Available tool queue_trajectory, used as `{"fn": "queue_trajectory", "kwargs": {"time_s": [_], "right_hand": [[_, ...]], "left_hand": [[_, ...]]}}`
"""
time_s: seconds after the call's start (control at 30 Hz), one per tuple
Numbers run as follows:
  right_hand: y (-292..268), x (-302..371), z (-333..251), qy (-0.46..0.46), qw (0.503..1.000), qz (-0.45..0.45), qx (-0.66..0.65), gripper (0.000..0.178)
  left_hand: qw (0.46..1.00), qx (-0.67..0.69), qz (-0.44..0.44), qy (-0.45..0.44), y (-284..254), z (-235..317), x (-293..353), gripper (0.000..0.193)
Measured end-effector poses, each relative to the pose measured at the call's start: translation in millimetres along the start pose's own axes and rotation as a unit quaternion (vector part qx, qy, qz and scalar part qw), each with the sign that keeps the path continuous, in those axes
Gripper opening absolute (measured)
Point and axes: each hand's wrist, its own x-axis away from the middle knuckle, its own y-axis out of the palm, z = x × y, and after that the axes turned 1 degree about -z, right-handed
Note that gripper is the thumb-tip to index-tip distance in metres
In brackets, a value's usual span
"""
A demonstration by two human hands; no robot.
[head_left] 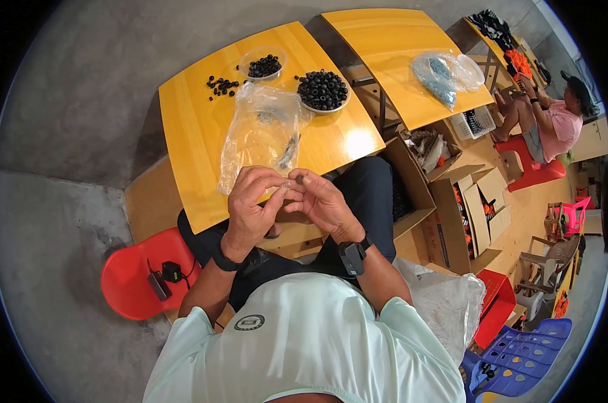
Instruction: The person assembles components by taking metal pins from a plastic bag on the table and inserting them into black rubber grommets by hand.
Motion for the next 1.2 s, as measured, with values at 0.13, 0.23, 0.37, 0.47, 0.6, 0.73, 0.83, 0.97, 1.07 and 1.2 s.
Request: {"fn": "queue_trajectory", "kwargs": {"time_s": [0.13, 0.23, 0.37, 0.47, 0.6, 0.73, 0.83, 0.97, 1.07, 1.2], "right_hand": [[0.8, -3.3, 5.9, -0.02, 0.997, 0.071, -0.02, 0.036], [-17.6, -8.1, 14.0, -0.027, 0.996, 0.032, -0.084, 0.037], [-14.2, -6.9, 18.4, -0.026, 0.995, 0.043, -0.091, 0.037], [-2.6, -5.5, 16.3, -0.029, 0.995, 0.094, 0.005, 0.035], [11.7, -2.2, 12.4, -0.025, 0.988, 0.154, 0.021, 0.032], [12.2, 0.0, 14.4, -0.011, 0.986, 0.167, 0.015, 0.031], [12.0, 0.1, 13.2, -0.005, 0.988, 0.156, 0.008, 0.031], [21.2, -0.9, 10.5, 0.011, 0.987, 0.155, 0.032, 0.03], [18.0, -1.2, 9.6, 0.021, 0.982, 0.17, 0.073, 0.029], [12.6, -0.9, 8.3, 0.057, 0.981, 0.16, 0.095, 0.029]], "left_hand": [[1.0, 0.006, 0.002, -0.002, 0.8, -1.1, 0.5, 0.018], [1.0, 0.011, 0.001, -0.009, 2.1, -2.8, -0.7, 0.017], [1.0, 0.013, -0.003, -0.007, 4.4, -5.2, -1.2, 0.017], [1.0, 0.017, -0.004, -0.002, 9.4, -5.5, -0.6, 0.017], [1.0, 0.011, -0.012, -0.022, 13.0, -10.1, 2.0, 0.016], [0.998, 0.021, -0.012, -0.052, 12.2, -18.3, 6.9, 0.014], [0.996, 0.047, -0.021, -0.079, 11.9, -20.9, 7.2, 0.013], [0.995, 0.055, -0.028, -0.079, 14.1, -26.1, 9.2, 0.012], [0.997, 0.036, -0.025, -0.061, 16.5, -24.2, 8.0, 0.013], [0.999, -0.03, -0.007, -0.018, 17.4, -27.2, 4.8, 0.013]]}}
